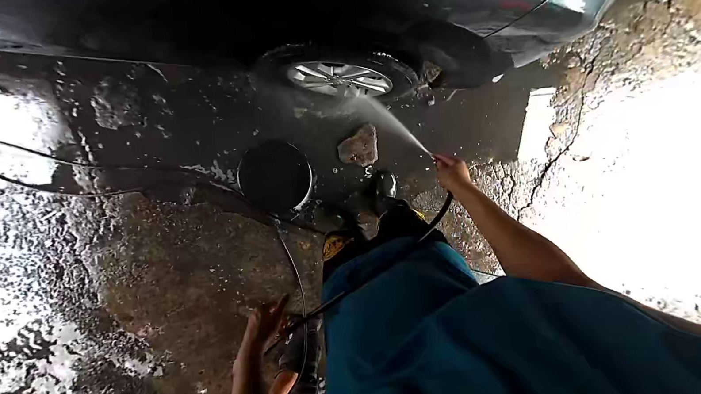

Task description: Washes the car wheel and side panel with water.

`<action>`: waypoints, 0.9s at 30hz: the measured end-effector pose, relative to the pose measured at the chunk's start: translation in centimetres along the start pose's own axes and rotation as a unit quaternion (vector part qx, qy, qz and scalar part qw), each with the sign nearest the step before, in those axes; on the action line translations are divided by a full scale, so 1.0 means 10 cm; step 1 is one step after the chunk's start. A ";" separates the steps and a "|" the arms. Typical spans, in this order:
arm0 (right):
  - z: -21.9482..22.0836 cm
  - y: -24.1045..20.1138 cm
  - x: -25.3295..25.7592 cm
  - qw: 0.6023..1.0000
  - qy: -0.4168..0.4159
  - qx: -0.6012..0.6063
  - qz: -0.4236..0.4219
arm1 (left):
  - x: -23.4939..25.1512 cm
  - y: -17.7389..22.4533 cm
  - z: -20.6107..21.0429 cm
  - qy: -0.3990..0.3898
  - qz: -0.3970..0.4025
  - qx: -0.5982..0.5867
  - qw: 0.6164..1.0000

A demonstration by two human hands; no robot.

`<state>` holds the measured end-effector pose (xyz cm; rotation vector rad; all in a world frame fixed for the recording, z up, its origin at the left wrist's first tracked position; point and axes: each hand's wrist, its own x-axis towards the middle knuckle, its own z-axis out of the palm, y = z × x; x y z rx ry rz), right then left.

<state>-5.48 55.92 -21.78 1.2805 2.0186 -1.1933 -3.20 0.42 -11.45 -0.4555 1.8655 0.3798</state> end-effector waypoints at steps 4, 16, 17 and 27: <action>-0.14 0.43 0.31 0.995 0.083 0.055 0.010 | 0.80 0.51 -0.27 -0.032 0.033 0.011 0.999; -0.22 0.09 -0.54 0.951 0.123 0.202 -0.198 | 2.27 5.56 -0.62 -0.294 0.372 -0.588 0.655; -0.27 0.15 -0.57 0.944 0.157 0.212 -0.197 | 2.23 5.83 -0.45 -0.324 0.360 -0.625 0.611; -0.07 -1.33 0.01 0.939 0.009 0.105 -0.327 | 2.44 4.87 -1.92 -0.191 0.374 -0.783 0.459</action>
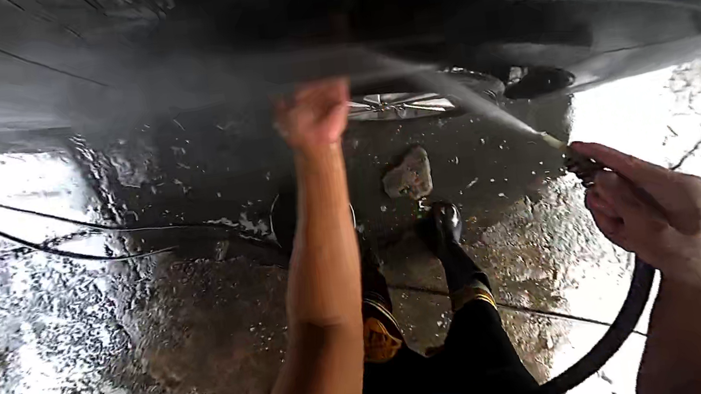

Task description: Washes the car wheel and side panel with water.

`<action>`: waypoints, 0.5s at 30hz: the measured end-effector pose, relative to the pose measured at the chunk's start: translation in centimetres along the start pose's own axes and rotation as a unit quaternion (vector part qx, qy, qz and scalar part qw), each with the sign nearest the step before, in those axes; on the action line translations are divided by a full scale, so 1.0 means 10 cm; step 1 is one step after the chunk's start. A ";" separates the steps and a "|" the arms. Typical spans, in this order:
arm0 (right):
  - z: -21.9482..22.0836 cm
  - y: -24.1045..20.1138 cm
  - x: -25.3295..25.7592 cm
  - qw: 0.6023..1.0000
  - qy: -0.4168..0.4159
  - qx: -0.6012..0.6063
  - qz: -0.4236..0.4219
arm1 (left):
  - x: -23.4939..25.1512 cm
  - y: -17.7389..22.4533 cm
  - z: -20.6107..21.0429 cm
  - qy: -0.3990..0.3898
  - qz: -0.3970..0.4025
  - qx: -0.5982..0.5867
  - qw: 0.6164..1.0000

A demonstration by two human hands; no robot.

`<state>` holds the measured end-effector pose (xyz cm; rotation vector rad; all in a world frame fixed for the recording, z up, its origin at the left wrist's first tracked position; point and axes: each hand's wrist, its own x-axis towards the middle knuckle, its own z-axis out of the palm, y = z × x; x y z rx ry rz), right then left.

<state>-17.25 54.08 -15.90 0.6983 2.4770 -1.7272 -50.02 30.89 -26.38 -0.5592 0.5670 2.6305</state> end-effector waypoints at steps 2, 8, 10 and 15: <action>0.31 -0.11 0.37 0.997 -0.037 -0.063 -0.015 | 0.34 0.54 -0.28 0.116 0.094 0.014 0.989; 1.25 -0.27 0.59 0.977 -0.081 -0.196 0.016 | 0.85 0.61 -1.21 0.167 0.073 0.533 0.826; 1.16 -0.15 0.35 0.984 -0.015 -0.171 0.046 | 0.90 0.46 -1.27 0.154 0.041 0.656 0.738; 0.99 -0.07 0.01 0.989 0.087 -0.108 0.050 | 0.70 -0.19 -0.34 -0.184 0.139 0.885 0.404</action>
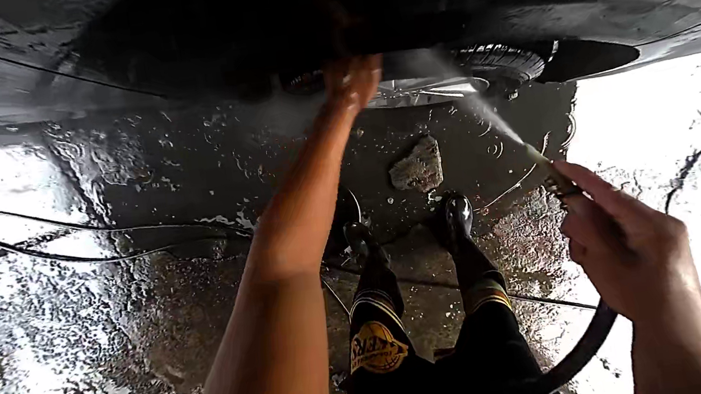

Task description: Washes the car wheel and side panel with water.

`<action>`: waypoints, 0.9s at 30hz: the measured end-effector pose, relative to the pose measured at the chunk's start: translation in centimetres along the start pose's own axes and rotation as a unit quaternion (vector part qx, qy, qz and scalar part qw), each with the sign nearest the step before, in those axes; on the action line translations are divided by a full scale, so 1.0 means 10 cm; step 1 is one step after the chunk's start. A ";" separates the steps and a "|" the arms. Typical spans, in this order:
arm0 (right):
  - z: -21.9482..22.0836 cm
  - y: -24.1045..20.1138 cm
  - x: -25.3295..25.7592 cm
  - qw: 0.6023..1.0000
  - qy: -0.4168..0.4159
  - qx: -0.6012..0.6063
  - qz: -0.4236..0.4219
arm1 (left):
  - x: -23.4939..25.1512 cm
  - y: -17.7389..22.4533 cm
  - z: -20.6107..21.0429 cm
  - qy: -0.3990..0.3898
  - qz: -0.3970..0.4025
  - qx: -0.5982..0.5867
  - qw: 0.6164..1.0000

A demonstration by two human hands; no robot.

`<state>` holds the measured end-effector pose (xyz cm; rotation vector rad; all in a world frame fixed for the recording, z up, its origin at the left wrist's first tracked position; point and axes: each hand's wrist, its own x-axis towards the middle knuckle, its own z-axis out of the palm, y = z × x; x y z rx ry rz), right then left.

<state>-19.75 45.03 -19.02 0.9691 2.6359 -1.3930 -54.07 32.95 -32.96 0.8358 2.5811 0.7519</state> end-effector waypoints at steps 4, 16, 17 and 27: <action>0.10 -0.11 0.05 1.000 0.005 -0.003 0.001 | 0.34 0.05 -0.12 0.105 0.033 -0.076 0.991; 1.45 -0.44 0.98 0.981 -0.134 0.140 0.005 | -1.47 -1.34 0.47 0.052 -0.349 -0.454 0.818; 1.55 -0.56 1.10 0.971 -0.115 0.211 0.017 | -1.76 -1.20 0.42 0.011 -0.325 -0.430 0.842; 2.45 -1.49 2.31 0.624 0.023 0.779 0.061 | -1.53 -0.81 -0.26 0.165 -0.104 -0.290 0.937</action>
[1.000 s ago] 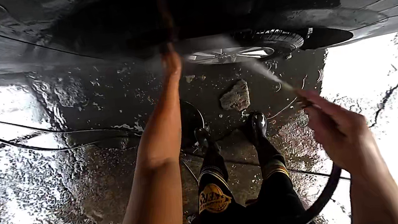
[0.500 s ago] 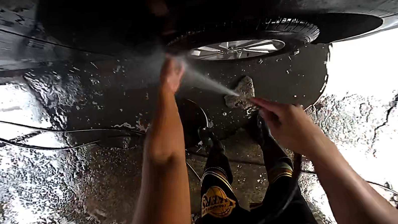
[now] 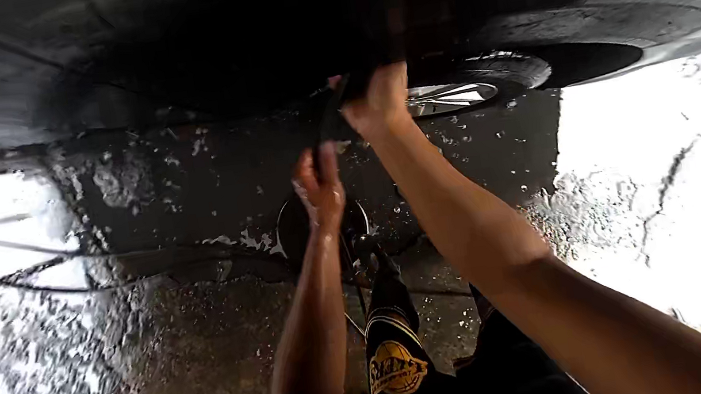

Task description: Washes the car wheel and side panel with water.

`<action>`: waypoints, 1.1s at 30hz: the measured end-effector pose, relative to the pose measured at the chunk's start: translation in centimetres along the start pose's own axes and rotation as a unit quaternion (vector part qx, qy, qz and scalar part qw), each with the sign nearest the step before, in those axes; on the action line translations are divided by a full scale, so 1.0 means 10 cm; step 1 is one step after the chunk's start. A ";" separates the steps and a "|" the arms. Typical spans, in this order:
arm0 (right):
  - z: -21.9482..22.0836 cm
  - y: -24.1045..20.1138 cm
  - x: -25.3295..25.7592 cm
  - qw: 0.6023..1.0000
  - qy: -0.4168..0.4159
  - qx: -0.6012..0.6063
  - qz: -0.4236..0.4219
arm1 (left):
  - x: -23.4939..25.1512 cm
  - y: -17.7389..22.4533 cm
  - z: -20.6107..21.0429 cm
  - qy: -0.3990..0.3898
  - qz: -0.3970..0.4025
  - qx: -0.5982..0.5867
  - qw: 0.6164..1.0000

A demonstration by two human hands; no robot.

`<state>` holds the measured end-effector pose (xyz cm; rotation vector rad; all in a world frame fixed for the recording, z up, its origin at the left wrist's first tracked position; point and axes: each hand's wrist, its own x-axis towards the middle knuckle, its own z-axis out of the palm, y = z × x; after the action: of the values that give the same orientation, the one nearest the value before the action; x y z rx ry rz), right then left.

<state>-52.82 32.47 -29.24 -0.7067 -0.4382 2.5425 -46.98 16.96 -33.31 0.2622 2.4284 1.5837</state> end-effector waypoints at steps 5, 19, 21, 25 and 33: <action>-0.14 -0.04 0.26 0.977 -0.116 0.141 0.107 | 1.08 -0.33 0.24 -0.009 -0.046 0.097 0.994; -0.85 -1.62 -0.04 0.962 -0.197 0.182 -0.057 | 1.82 -0.81 0.22 0.016 -0.257 -0.156 0.954; -0.74 -1.33 -0.18 0.966 -0.182 0.184 -0.024 | 1.79 -0.82 0.25 0.013 -0.248 -0.133 0.960; -0.53 -1.06 -0.33 0.965 -0.180 0.170 0.083 | 1.71 -0.64 0.28 0.027 -0.231 -0.091 0.968; -0.81 -2.08 -0.38 0.957 0.052 0.254 -0.130 | 1.65 -0.36 0.40 0.059 -0.228 0.031 0.971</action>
<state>-38.27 49.45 -25.73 -0.5399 0.1520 2.2154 -61.70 23.48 -39.68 -0.3685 2.3951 1.3480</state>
